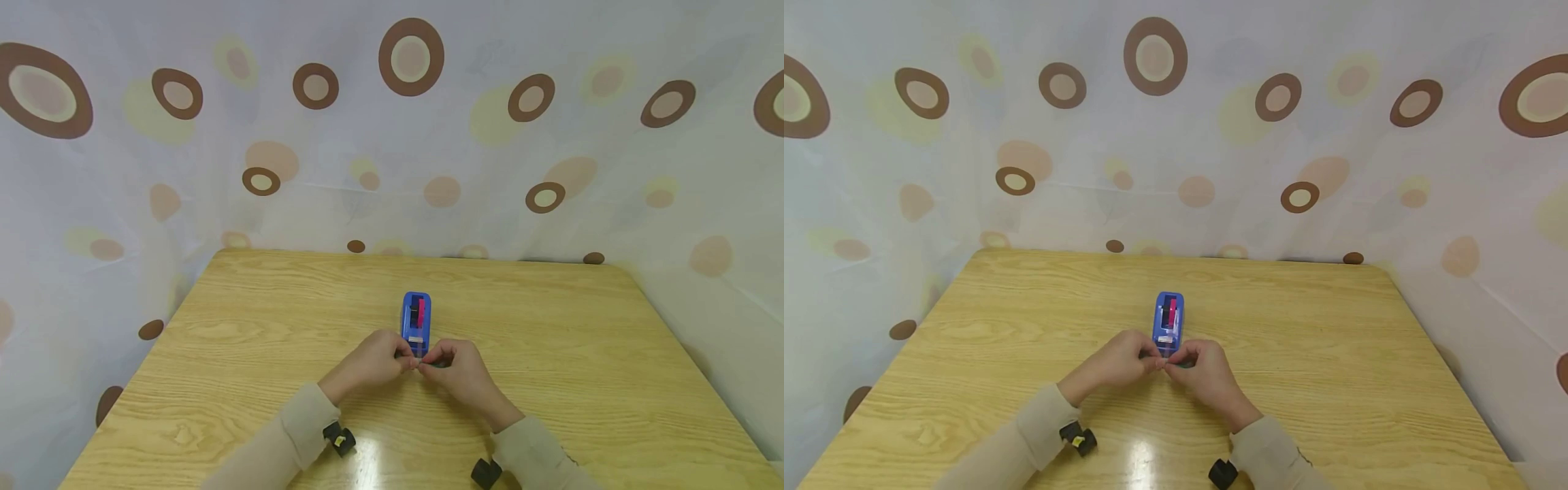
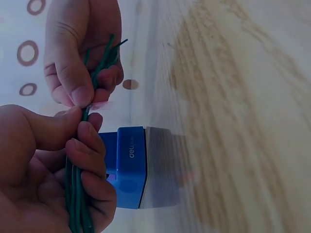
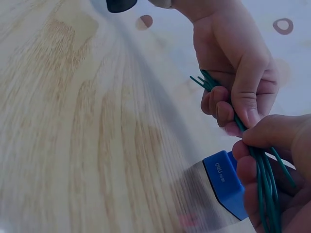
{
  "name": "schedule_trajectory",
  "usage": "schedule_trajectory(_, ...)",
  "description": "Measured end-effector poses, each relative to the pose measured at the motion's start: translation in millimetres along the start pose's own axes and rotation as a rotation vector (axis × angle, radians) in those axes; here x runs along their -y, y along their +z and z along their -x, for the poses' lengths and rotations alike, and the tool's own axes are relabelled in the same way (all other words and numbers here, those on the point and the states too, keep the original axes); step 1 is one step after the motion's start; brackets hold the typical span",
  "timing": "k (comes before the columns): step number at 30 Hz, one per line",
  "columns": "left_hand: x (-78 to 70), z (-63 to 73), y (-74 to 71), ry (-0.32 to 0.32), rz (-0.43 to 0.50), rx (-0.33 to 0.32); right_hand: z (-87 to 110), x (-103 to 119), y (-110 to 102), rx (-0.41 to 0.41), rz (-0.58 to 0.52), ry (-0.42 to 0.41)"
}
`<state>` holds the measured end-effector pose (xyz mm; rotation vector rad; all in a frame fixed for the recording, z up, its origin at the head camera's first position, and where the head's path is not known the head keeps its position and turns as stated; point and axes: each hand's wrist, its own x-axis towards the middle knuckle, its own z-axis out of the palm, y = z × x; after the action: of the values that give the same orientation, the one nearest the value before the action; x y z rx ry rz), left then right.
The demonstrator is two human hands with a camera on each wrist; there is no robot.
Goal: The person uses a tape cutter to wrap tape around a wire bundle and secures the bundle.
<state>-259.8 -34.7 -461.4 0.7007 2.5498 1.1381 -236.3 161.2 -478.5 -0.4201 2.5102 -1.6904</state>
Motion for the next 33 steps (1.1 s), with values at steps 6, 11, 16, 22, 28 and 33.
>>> schedule_trajectory(6,2.0,-2.7,-5.3,-0.022,0.015,0.073,1.8,4,2,-0.033,0.031,-0.019)
schedule_trajectory(11,0.5,-4.3,-10.0,-0.017,0.015,0.119,1.6,3,4,-0.066,0.115,-0.073)
schedule_trajectory(16,-1.8,-5.1,-12.8,-0.033,0.027,0.152,3.0,4,7,-0.090,0.188,-0.104)
schedule_trajectory(22,-4.4,-4.8,-14.4,-0.051,0.020,0.173,5.7,3,7,-0.090,0.220,-0.196)
schedule_trajectory(28,-4.1,-6.1,-14.9,-0.080,0.044,0.199,5.5,-2,7,-0.104,0.288,-0.373)
schedule_trajectory(33,-2.4,-7.5,-15.1,-0.094,0.125,0.210,5.2,-4,9,-0.138,0.341,-0.477)
